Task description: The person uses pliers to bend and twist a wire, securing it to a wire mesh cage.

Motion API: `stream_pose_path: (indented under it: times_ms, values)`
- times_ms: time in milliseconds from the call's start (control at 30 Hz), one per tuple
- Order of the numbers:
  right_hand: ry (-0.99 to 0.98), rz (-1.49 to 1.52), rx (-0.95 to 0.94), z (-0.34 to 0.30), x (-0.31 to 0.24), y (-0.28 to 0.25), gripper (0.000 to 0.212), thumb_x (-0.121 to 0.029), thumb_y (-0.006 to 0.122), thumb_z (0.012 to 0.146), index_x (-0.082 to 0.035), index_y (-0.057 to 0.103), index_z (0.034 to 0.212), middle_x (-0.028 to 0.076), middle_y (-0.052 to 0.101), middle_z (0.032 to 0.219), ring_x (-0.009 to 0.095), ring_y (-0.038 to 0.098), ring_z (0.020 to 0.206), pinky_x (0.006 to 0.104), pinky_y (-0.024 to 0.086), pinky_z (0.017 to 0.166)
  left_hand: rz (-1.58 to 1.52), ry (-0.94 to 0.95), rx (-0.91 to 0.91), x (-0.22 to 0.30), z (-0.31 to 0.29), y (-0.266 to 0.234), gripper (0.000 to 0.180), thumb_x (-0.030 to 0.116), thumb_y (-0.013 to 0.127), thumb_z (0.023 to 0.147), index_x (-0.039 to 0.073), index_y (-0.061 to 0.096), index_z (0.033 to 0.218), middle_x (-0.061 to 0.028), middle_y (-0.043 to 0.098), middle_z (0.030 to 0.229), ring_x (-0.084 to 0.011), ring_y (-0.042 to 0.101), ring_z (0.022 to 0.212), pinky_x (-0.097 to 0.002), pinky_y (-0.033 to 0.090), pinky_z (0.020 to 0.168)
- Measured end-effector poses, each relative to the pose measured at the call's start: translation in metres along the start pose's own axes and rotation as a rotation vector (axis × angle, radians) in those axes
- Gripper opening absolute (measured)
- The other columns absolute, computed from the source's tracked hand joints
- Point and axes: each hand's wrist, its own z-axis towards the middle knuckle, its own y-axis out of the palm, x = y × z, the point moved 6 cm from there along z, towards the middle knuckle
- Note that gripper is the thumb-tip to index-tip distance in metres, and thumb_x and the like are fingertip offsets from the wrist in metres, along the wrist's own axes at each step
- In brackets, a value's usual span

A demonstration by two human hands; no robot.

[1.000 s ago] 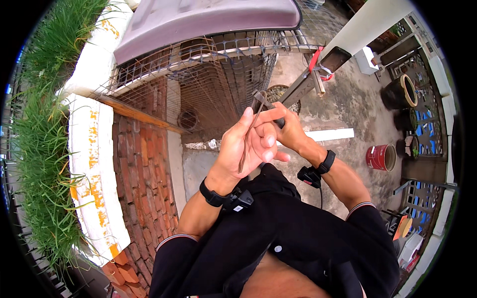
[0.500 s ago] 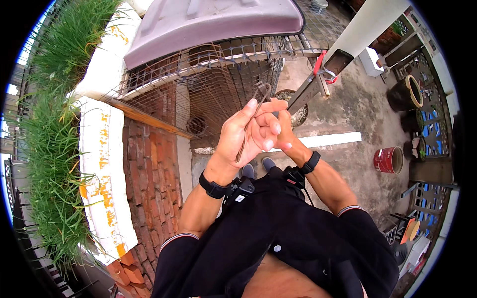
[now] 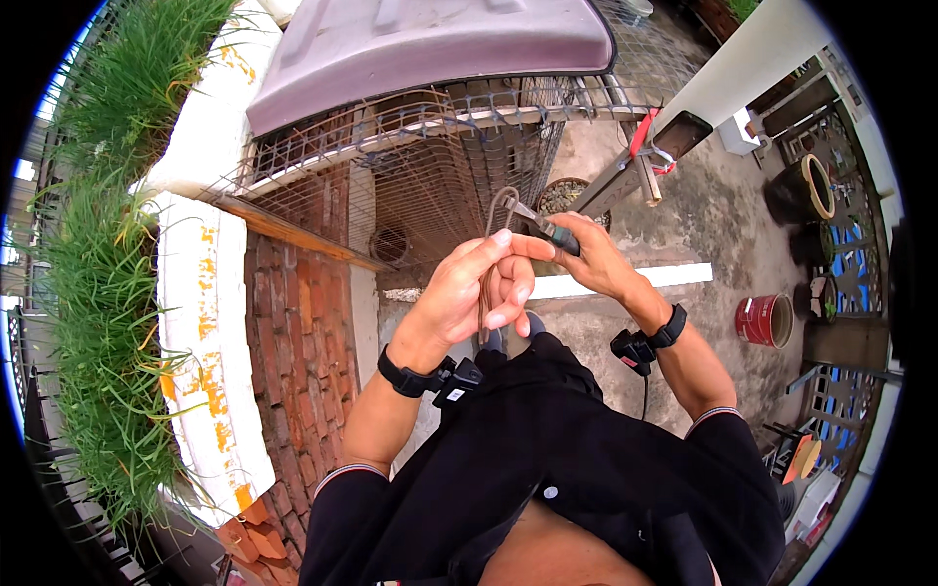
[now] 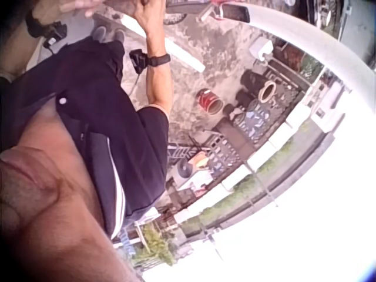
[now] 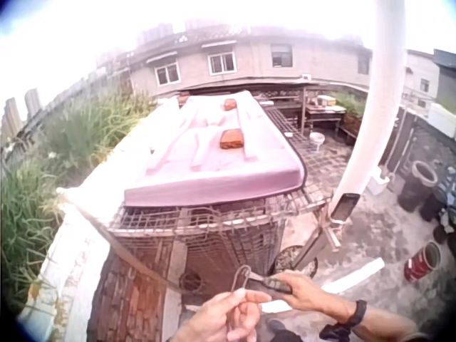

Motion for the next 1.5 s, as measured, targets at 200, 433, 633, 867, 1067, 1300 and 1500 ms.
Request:
stream_pose_path:
  times_ms: [200,433,633,867,1067,1300,1500]
  values:
    - [0.346,0.292,-0.349,-0.019,0.002,-0.005,0.027,-0.02,0.069,0.094,0.0,0.065,0.111,0.008,0.063,0.08,0.017,0.057,0.071,0.0346,0.047,0.068,0.067,-0.042,-0.114,0.006,-0.009,0.003,0.058,0.037,0.03,0.11,-0.015,0.051,0.126,-0.0144,0.065,0.077,-0.0163,0.058,0.047,-0.0404,0.063,0.061]
    - [0.264,0.34,-0.238,-0.018,-0.017,-0.015,0.024,-0.024,0.067,0.096,-0.002,0.066,0.107,0.004,0.061,0.076,0.013,0.055,0.067,0.0302,0.046,0.063,0.106,-0.076,-0.097,-0.003,-0.007,-0.001,0.057,0.034,0.027,0.111,-0.016,0.051,0.126,-0.0147,0.064,0.074,-0.0152,0.055,0.044,-0.0379,0.062,0.055]
    - [0.297,0.429,-0.395,-0.019,-0.014,-0.01,0.026,-0.025,0.069,0.096,-0.001,0.063,0.106,0.001,0.062,0.078,0.011,0.058,0.074,0.0288,0.047,0.067,0.103,-0.117,-0.144,-0.003,-0.012,-0.003,0.057,0.033,0.03,0.11,-0.017,0.051,0.126,-0.014,0.063,0.073,-0.0139,0.054,0.042,-0.0349,0.06,0.051]
    - [0.24,0.504,-0.519,-0.015,-0.021,-0.008,0.023,-0.024,0.069,0.096,-0.001,0.068,0.103,0.001,0.064,0.078,0.01,0.057,0.072,0.0291,0.048,0.067,-0.008,-0.194,-0.252,-0.003,-0.02,-0.006,0.057,0.033,0.031,0.11,-0.019,0.049,0.128,-0.0135,0.063,0.073,-0.0134,0.054,0.042,-0.0332,0.059,0.047]
    - [0.201,0.506,-0.543,-0.012,-0.021,-0.008,0.025,-0.023,0.067,0.096,-0.003,0.071,0.112,0.003,0.067,0.086,0.013,0.056,0.069,0.0299,0.048,0.065,-0.098,-0.222,-0.318,-0.008,-0.018,-0.008,0.058,0.034,0.031,0.11,-0.019,0.048,0.128,-0.0151,0.062,0.074,-0.0141,0.054,0.041,-0.0319,0.057,0.043]
    - [0.225,0.476,-0.596,-0.012,-0.015,-0.014,0.027,-0.025,0.066,0.097,-0.004,0.069,0.114,0.005,0.069,0.087,0.015,0.06,0.07,0.0313,0.049,0.067,-0.177,-0.262,-0.327,-0.01,-0.02,-0.01,0.057,0.032,0.03,0.111,-0.02,0.048,0.128,-0.0163,0.063,0.074,-0.0139,0.053,0.04,-0.0301,0.053,0.039]
    - [0.116,0.237,-0.702,-0.004,-0.013,-0.032,0.033,-0.026,0.069,0.095,-0.003,0.066,0.119,0.011,0.068,0.084,0.022,0.063,0.07,0.0364,0.049,0.071,-0.164,-0.347,-0.335,-0.019,-0.03,-0.012,0.057,0.029,0.032,0.11,-0.023,0.047,0.127,-0.0196,0.062,0.071,-0.0129,0.049,0.036,-0.0281,0.048,0.034]
